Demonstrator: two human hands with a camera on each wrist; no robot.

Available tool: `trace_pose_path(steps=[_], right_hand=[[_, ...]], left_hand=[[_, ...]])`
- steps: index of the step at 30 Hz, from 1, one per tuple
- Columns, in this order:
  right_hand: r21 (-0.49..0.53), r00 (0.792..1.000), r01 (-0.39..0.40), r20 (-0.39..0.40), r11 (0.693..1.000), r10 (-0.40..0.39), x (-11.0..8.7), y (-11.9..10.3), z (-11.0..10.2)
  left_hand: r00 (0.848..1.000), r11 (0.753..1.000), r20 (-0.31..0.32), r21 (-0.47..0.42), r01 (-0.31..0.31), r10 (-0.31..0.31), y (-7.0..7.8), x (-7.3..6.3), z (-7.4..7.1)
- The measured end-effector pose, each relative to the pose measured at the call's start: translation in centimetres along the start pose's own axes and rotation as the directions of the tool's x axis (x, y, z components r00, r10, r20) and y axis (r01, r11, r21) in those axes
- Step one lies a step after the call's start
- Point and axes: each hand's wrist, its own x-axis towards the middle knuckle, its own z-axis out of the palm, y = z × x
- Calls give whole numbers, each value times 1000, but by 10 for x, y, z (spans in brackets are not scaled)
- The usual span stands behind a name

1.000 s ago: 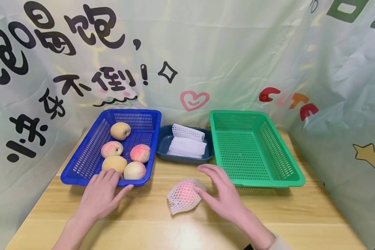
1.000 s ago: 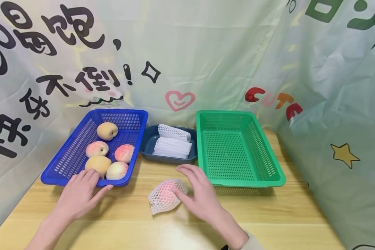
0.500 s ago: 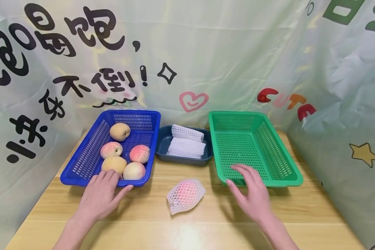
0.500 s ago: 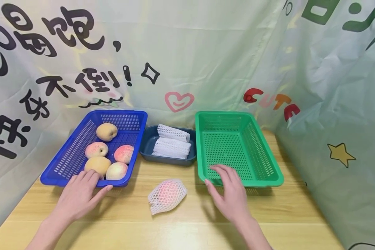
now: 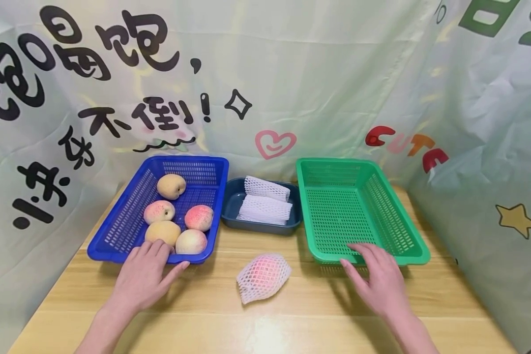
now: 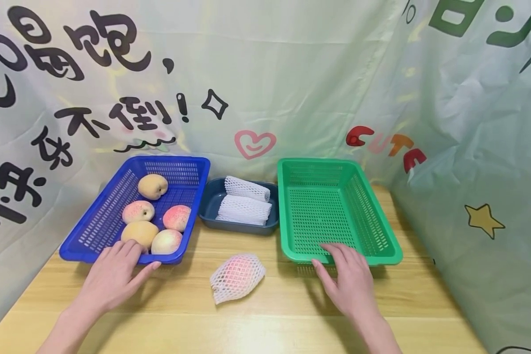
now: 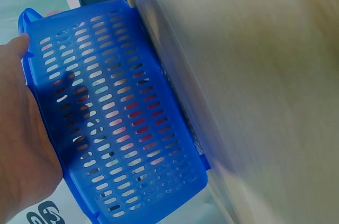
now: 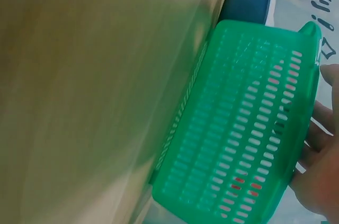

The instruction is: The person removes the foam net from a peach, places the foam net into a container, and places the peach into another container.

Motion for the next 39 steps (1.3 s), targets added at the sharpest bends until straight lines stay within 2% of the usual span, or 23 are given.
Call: trace_pose_path(steps=[5, 11, 22, 27, 30, 34, 36, 39], right_hand=[[-77, 995, -17, 96, 997, 25, -3, 6, -4], [-172, 977, -25, 204, 985, 61, -5, 8, -6], [-181, 964, -15, 259, 983, 63, 0, 9, -4], [-187, 960, -15, 270, 982, 66, 2, 8, -4], [-189, 958, -16, 280, 982, 69, 4, 7, -4], [-197, 952, -14, 296, 980, 73, 4, 7, -3], [-202, 950, -13, 302, 979, 75, 4, 8, -3], [-201, 949, -11, 305, 980, 74, 4, 8, -3]], left_hand=[[1000, 1000, 10, -4, -2, 3, 0, 0, 2], [1000, 1000, 28, -8, 3, -2, 2, 1, 2], [994, 998, 92, -39, 58, -55, 2, 2, -3], [993, 995, 93, -64, 72, -66, 2, 4, -7], [996, 994, 63, -87, 68, -62, 4, 4, -7], [999, 992, -42, -124, 18, -23, 10, 7, -6], [994, 990, -109, -139, -30, 15, 15, 10, -4], [977, 982, -199, -152, -111, 79, 27, 16, 0]])
